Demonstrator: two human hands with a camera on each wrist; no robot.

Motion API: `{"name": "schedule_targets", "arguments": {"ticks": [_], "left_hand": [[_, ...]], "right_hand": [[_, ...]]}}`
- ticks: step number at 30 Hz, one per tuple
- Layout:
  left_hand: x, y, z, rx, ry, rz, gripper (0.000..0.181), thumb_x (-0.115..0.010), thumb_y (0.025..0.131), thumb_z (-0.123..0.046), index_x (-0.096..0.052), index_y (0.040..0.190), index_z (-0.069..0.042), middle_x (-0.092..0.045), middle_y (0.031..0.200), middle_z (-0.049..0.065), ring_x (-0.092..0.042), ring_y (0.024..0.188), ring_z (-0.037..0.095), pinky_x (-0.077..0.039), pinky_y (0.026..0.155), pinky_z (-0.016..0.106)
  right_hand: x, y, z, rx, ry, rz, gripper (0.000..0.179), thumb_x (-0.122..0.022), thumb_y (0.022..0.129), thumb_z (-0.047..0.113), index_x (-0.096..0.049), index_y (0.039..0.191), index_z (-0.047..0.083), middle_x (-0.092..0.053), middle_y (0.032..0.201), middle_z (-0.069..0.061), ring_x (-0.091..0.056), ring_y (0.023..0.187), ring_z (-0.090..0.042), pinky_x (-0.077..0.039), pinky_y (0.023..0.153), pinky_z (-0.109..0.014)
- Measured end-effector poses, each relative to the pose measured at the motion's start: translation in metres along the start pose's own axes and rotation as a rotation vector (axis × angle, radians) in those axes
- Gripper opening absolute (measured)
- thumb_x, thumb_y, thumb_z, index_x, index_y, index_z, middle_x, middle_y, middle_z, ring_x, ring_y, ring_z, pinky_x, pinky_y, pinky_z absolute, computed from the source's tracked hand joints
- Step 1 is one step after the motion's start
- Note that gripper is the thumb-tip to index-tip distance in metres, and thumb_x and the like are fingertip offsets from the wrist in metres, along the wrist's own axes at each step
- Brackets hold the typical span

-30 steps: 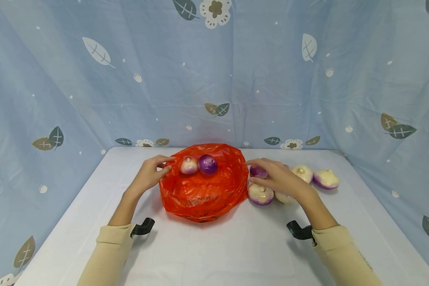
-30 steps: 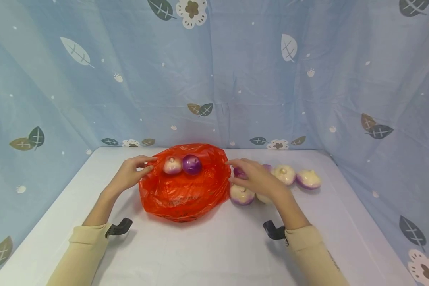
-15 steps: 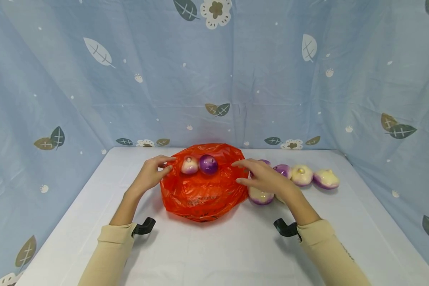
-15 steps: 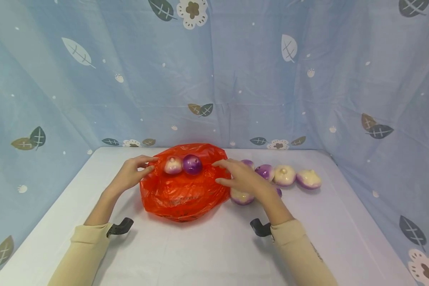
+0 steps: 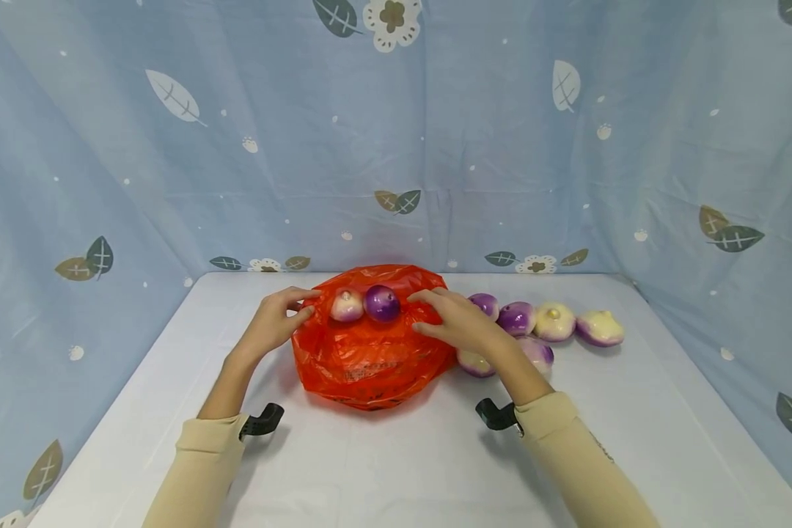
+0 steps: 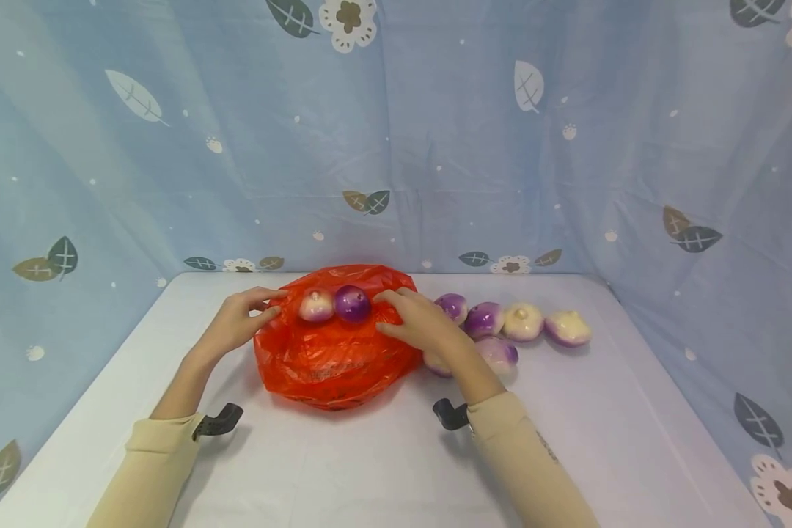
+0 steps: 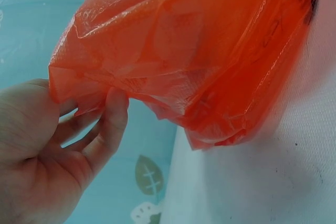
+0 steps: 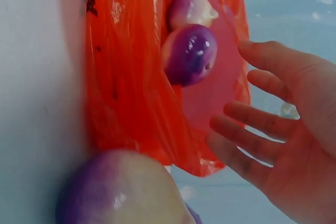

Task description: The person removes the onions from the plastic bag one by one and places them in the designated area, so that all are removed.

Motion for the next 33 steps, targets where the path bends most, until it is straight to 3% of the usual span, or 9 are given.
{"name": "schedule_targets", "arguments": {"ticks": [11, 23, 33], "left_hand": [[0.0, -0.001, -0.002, 0.005, -0.006, 0.003, 0.034, -0.062, 0.094, -0.005, -0.065, 0.127, -0.004, -0.067, 0.122, 0.018, -0.066, 0.102, 0.039, -0.062, 0.076, 0.044], [0.002, 0.0, -0.004, -0.007, 0.007, -0.009, 0.031, -0.062, 0.093, -0.005, -0.067, 0.124, -0.005, -0.068, 0.118, 0.016, -0.067, 0.099, 0.037, -0.062, 0.072, 0.04], [0.001, -0.001, -0.004, -0.004, 0.001, -0.001, 0.032, -0.063, 0.093, -0.005, -0.067, 0.124, -0.004, -0.068, 0.119, 0.017, -0.067, 0.099, 0.037, -0.062, 0.07, 0.037]], "right_hand": [[-0.015, 0.017, 0.003, -0.02, -0.009, -0.015, 0.055, -0.068, 0.092, 0.035, -0.05, 0.14, 0.017, -0.055, 0.138, -0.011, -0.053, 0.129, -0.03, -0.043, 0.11, -0.053], [-0.031, 0.034, 0.005, -0.097, 0.015, 0.063, 0.069, -0.069, 0.09, 0.038, -0.037, 0.149, 0.023, -0.043, 0.15, -0.012, -0.048, 0.136, -0.032, -0.041, 0.108, -0.061], [-0.043, 0.049, 0.007, -0.085, 0.0, 0.052, 0.073, -0.071, 0.089, 0.035, -0.035, 0.151, 0.021, -0.034, 0.152, -0.014, -0.048, 0.135, -0.035, -0.041, 0.111, -0.054]]}}
Point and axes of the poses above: each hand's wrist, its own y-axis towards the middle knuckle, its own x-axis out of the back of the hand, z = x × y, the point moved 9 cm from there along y, towards the middle knuckle
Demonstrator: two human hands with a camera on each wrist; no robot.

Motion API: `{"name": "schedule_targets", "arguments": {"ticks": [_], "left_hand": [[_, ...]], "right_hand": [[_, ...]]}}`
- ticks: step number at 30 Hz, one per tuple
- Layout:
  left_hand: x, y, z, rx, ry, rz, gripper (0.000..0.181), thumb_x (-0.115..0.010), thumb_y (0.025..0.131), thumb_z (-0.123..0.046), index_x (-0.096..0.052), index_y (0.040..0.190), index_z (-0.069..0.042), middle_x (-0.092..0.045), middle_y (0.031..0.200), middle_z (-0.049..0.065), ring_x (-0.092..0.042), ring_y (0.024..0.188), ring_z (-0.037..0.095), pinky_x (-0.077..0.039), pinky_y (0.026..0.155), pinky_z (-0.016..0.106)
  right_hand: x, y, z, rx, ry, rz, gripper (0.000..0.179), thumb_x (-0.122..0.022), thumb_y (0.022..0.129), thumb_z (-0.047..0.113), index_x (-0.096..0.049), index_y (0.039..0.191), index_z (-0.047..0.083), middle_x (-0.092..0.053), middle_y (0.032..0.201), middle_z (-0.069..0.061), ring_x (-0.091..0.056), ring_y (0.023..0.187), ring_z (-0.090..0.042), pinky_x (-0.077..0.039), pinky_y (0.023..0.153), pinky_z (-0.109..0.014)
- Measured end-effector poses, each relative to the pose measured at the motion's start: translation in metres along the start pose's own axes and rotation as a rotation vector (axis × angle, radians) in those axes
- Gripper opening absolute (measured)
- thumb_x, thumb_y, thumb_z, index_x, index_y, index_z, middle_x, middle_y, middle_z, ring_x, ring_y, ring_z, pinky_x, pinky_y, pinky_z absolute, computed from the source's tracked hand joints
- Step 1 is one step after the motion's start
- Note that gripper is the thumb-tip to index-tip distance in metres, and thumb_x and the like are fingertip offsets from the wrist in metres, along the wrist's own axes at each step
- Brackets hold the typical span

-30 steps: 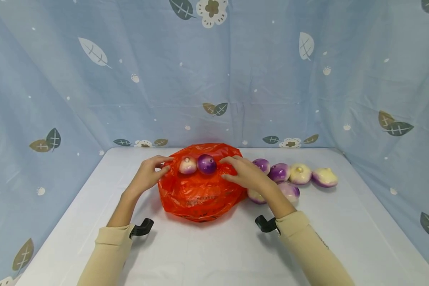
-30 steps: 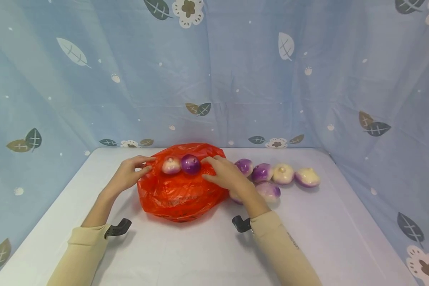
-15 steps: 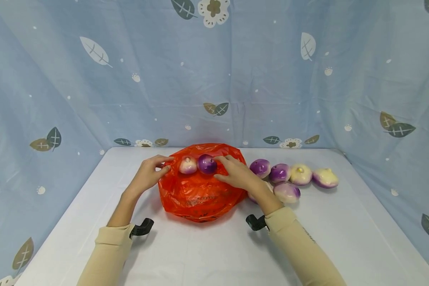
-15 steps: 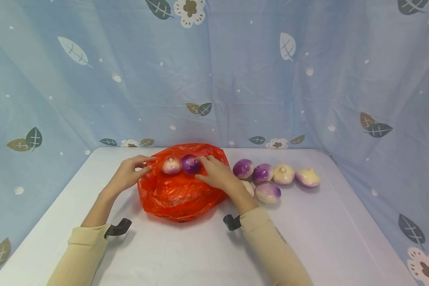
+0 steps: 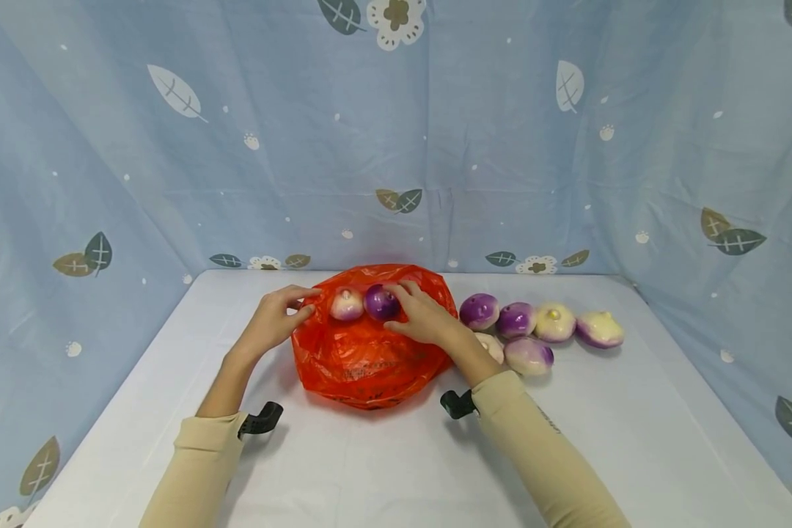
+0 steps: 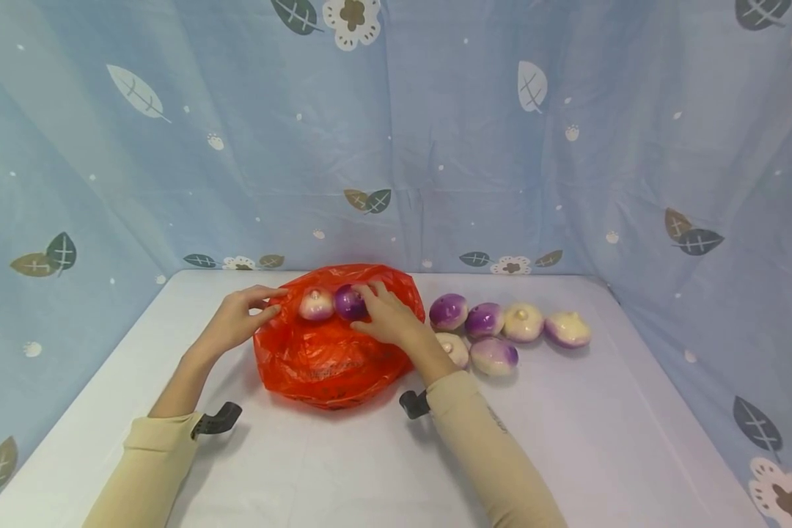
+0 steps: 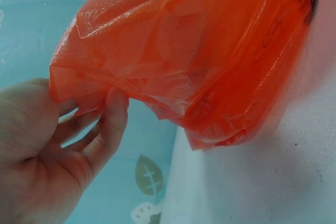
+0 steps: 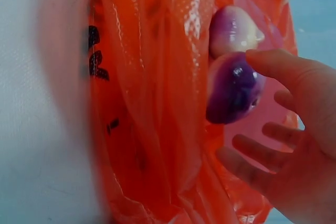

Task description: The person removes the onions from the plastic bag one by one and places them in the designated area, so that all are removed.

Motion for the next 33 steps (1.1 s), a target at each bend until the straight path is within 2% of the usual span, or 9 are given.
{"name": "schedule_targets", "arguments": {"ticks": [8, 17, 24, 29, 33], "left_hand": [[0.0, -0.003, 0.002, 0.006, -0.001, -0.002, 0.034, -0.063, 0.093, -0.005, -0.065, 0.127, -0.003, -0.067, 0.12, 0.018, -0.067, 0.102, 0.038, -0.061, 0.079, 0.046], [-0.001, -0.003, 0.0, 0.001, -0.003, 0.0, 0.032, -0.063, 0.093, -0.006, -0.067, 0.124, -0.003, -0.068, 0.119, 0.017, -0.068, 0.098, 0.036, -0.062, 0.071, 0.037], [0.0, -0.001, 0.0, -0.017, 0.001, -0.006, 0.031, -0.063, 0.093, -0.005, -0.067, 0.124, -0.003, -0.068, 0.119, 0.017, -0.068, 0.099, 0.037, -0.062, 0.075, 0.042], [-0.001, 0.001, 0.001, -0.018, 0.0, 0.0, 0.031, -0.063, 0.093, -0.006, -0.067, 0.124, -0.005, -0.068, 0.119, 0.016, -0.068, 0.097, 0.035, -0.062, 0.071, 0.037], [-0.002, 0.0, 0.001, -0.013, 0.004, 0.002, 0.031, -0.063, 0.093, -0.005, -0.067, 0.124, -0.004, -0.068, 0.119, 0.017, -0.067, 0.1, 0.036, -0.062, 0.077, 0.042]], "right_hand": [[-0.008, 0.008, 0.004, 0.006, -0.016, 0.015, 0.073, -0.07, 0.09, 0.035, -0.034, 0.152, 0.019, -0.035, 0.151, -0.011, -0.042, 0.138, -0.035, -0.038, 0.114, -0.052], [-0.014, 0.015, 0.004, -0.012, -0.01, 0.019, 0.075, -0.071, 0.09, 0.033, -0.032, 0.152, 0.021, -0.037, 0.151, -0.011, -0.042, 0.137, -0.037, -0.04, 0.112, -0.055], [-0.02, 0.019, -0.002, -0.063, 0.005, 0.048, 0.078, -0.069, 0.091, 0.034, -0.025, 0.155, 0.029, -0.032, 0.156, -0.01, -0.034, 0.143, -0.037, -0.038, 0.111, -0.059], [-0.018, 0.019, -0.002, -0.05, 0.009, 0.021, 0.074, -0.07, 0.09, 0.03, -0.029, 0.151, 0.03, -0.037, 0.153, -0.009, -0.039, 0.141, -0.035, -0.041, 0.11, -0.059], [-0.018, 0.019, -0.001, -0.044, 0.0, 0.023, 0.069, -0.07, 0.091, 0.028, -0.032, 0.149, 0.028, -0.039, 0.151, -0.01, -0.041, 0.139, -0.034, -0.041, 0.11, -0.058]]}}
Point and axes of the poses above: each hand's wrist, its own y-axis towards the middle knuckle, its own x-axis out of the back of the hand, z = x × y, the point moved 9 cm from there along y, towards the middle knuckle
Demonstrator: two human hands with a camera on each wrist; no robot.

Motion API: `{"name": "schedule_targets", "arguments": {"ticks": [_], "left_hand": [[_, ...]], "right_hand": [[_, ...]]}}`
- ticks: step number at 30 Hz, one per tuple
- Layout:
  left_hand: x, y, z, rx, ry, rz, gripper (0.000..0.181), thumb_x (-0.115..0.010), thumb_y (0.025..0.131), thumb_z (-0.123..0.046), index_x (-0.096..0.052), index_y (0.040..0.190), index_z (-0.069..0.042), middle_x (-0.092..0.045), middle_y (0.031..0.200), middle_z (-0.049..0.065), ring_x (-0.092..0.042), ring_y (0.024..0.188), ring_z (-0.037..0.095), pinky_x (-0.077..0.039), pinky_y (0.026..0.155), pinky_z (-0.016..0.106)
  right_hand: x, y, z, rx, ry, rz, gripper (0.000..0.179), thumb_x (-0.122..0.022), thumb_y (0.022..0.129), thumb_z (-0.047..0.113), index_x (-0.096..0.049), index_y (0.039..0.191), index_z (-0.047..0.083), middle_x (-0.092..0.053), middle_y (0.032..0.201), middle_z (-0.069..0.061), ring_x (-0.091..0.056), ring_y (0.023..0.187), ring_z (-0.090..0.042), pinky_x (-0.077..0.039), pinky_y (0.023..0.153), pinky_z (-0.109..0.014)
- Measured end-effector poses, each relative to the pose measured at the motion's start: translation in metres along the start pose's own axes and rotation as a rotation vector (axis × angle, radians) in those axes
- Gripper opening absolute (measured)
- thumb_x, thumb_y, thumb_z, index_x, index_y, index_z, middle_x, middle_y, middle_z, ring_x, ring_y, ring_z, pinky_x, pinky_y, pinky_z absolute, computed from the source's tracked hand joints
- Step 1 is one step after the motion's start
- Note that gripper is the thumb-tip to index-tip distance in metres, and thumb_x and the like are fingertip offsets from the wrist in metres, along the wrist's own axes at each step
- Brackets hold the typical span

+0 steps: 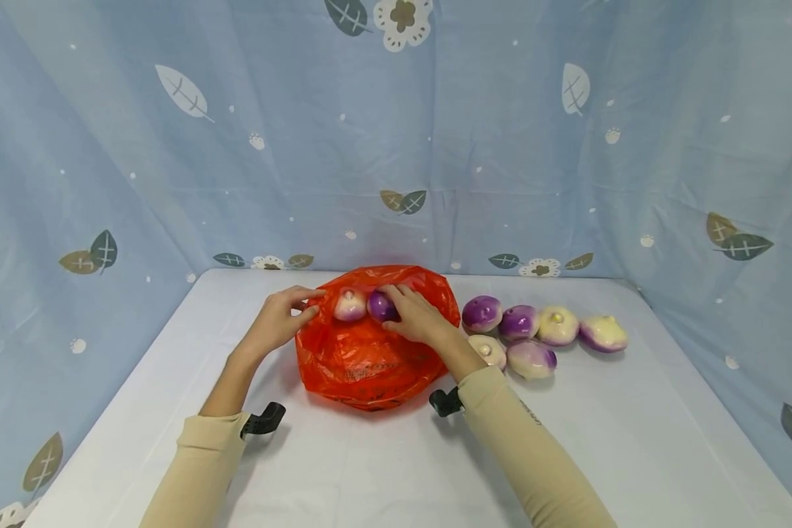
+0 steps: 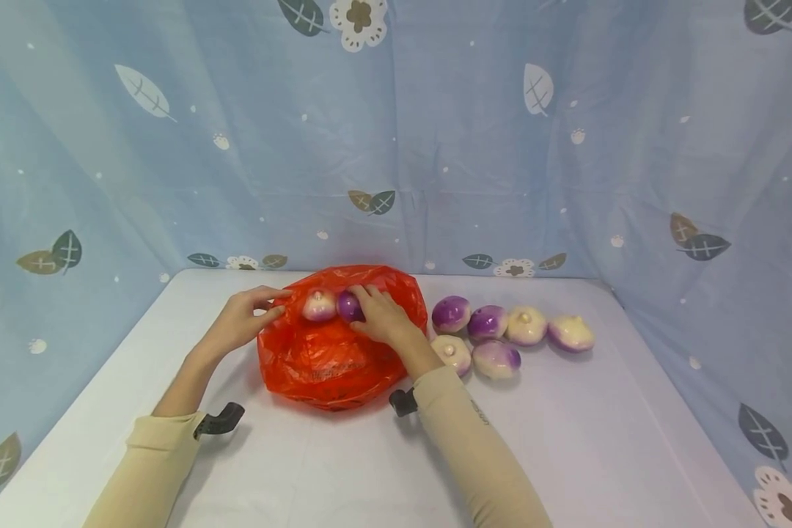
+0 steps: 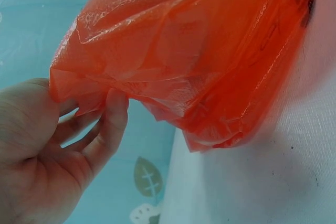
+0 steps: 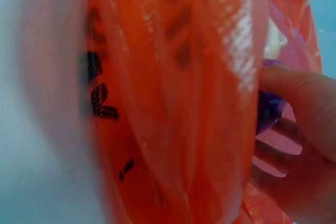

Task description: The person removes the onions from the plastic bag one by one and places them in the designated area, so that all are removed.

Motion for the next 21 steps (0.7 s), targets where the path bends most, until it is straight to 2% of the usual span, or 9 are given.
{"name": "schedule_targets", "arguments": {"ticks": [13, 21], "left_hand": [[0.0003, -0.0021, 0.0003, 0.015, 0.004, -0.002, 0.032, -0.061, 0.094, -0.007, -0.066, 0.125, -0.004, -0.067, 0.121, 0.017, -0.066, 0.104, 0.038, -0.06, 0.084, 0.048], [-0.0005, -0.0016, -0.0007, 0.029, -0.019, 0.011, 0.032, -0.062, 0.094, -0.007, -0.066, 0.126, -0.005, -0.067, 0.122, 0.017, -0.066, 0.103, 0.037, -0.062, 0.077, 0.042]], "right_hand": [[0.0019, -0.0049, 0.0022, -0.019, -0.015, 0.011, 0.067, -0.07, 0.09, 0.028, -0.035, 0.148, 0.028, -0.041, 0.151, -0.01, -0.043, 0.139, -0.032, -0.041, 0.109, -0.059], [0.0035, -0.0084, 0.002, -0.021, -0.005, 0.004, 0.067, -0.07, 0.09, 0.028, -0.036, 0.147, 0.029, -0.041, 0.151, -0.008, -0.042, 0.14, -0.031, -0.041, 0.108, -0.061]]}}
Point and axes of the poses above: each hand's wrist, its own y-axis towards the middle knuckle, its own x-axis out of the back of the hand, z = x × y, the point moved 9 cm from there along y, towards the middle knuckle
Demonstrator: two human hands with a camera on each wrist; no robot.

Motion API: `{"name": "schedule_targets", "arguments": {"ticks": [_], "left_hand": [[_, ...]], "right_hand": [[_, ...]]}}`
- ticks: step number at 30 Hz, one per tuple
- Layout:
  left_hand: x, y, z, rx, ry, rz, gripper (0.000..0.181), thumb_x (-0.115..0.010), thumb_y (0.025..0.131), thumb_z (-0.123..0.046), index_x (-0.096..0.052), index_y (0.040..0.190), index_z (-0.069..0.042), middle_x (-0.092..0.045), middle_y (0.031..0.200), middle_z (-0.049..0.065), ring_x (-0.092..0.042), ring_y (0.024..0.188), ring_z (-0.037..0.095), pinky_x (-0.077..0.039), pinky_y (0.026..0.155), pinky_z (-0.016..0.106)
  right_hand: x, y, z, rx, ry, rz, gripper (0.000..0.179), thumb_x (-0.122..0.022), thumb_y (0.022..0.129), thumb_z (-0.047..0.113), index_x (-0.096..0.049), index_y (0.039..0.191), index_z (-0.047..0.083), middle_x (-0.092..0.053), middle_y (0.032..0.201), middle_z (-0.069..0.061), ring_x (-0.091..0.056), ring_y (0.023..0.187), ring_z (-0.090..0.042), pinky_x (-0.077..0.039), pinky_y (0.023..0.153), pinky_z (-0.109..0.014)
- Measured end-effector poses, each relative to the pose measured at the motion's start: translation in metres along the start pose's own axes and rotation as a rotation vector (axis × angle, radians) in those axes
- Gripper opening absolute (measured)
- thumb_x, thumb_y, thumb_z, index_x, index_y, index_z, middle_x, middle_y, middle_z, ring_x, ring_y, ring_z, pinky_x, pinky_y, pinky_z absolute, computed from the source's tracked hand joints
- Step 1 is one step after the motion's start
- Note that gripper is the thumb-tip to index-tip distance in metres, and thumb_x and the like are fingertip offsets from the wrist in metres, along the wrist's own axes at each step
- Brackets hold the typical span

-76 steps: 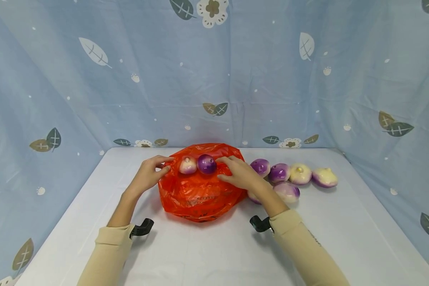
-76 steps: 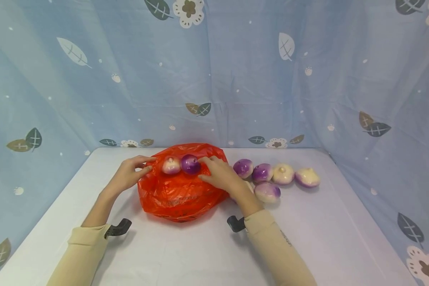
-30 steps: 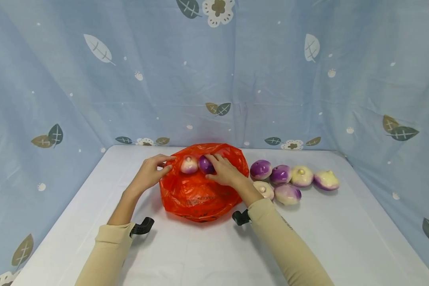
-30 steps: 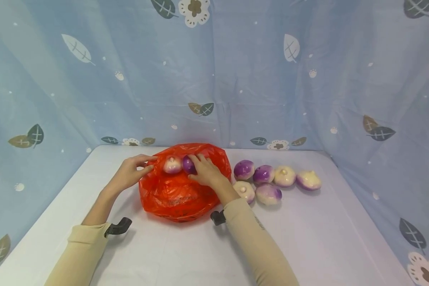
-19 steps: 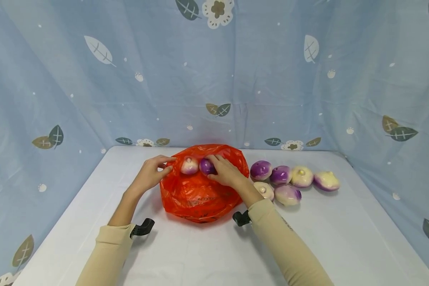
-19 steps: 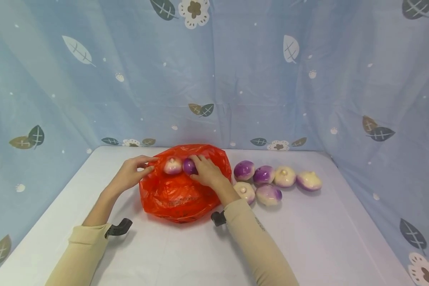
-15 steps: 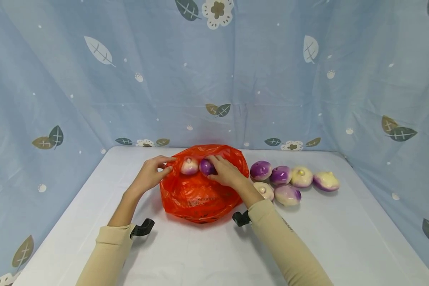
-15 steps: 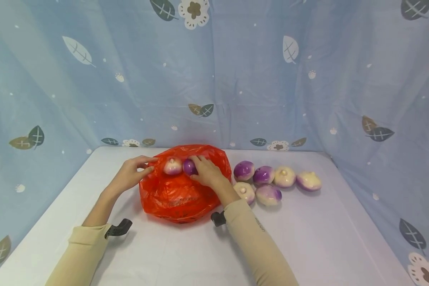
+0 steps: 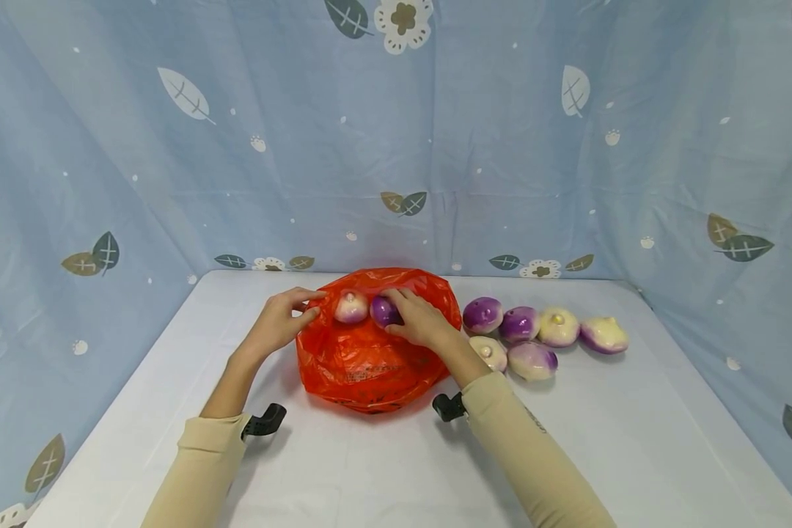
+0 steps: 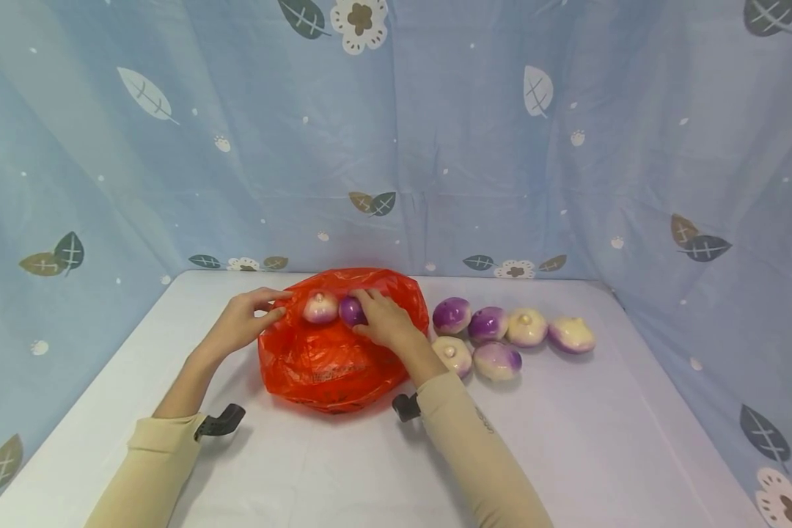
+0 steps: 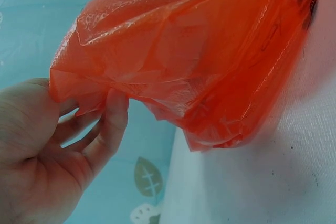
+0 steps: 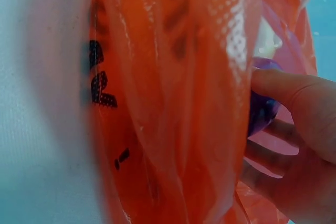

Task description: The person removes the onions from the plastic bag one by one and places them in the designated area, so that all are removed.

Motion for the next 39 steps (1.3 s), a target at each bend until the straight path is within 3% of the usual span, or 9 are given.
{"name": "schedule_targets", "arguments": {"ticks": [7, 20, 39], "left_hand": [[0.0, 0.0, 0.001, 0.005, -0.001, 0.0, 0.032, -0.061, 0.094, -0.007, -0.066, 0.126, -0.005, -0.067, 0.122, 0.017, -0.065, 0.103, 0.036, -0.062, 0.074, 0.039], [0.0, -0.001, 0.0, 0.0, 0.005, -0.005, 0.032, -0.062, 0.094, -0.007, -0.066, 0.126, -0.005, -0.067, 0.121, 0.017, -0.065, 0.105, 0.037, -0.061, 0.081, 0.045], [0.0, 0.0, 0.001, 0.006, -0.018, 0.002, 0.031, -0.062, 0.094, -0.007, -0.067, 0.125, -0.004, -0.067, 0.121, 0.017, -0.066, 0.104, 0.038, -0.062, 0.071, 0.035]], "right_hand": [[0.0, -0.003, 0.0, 0.011, -0.004, -0.004, 0.068, -0.07, 0.09, 0.028, -0.035, 0.148, 0.029, -0.04, 0.153, -0.008, -0.041, 0.141, -0.032, -0.04, 0.109, -0.061], [-0.001, -0.007, 0.001, 0.021, -0.005, -0.009, 0.068, -0.07, 0.09, 0.029, -0.035, 0.148, 0.03, -0.04, 0.152, -0.007, -0.042, 0.14, -0.031, -0.042, 0.107, -0.062], [0.006, -0.016, 0.004, 0.077, -0.029, -0.064, 0.068, -0.073, 0.088, 0.028, -0.04, 0.148, 0.026, -0.043, 0.151, -0.007, -0.046, 0.137, -0.032, -0.043, 0.106, -0.06]]}}
Point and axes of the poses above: each hand's wrist, its own y-axis towards the middle knuckle, its own x-axis out of the back of the hand, z = x × y, the point moved 9 cm from there along y, towards the middle knuckle
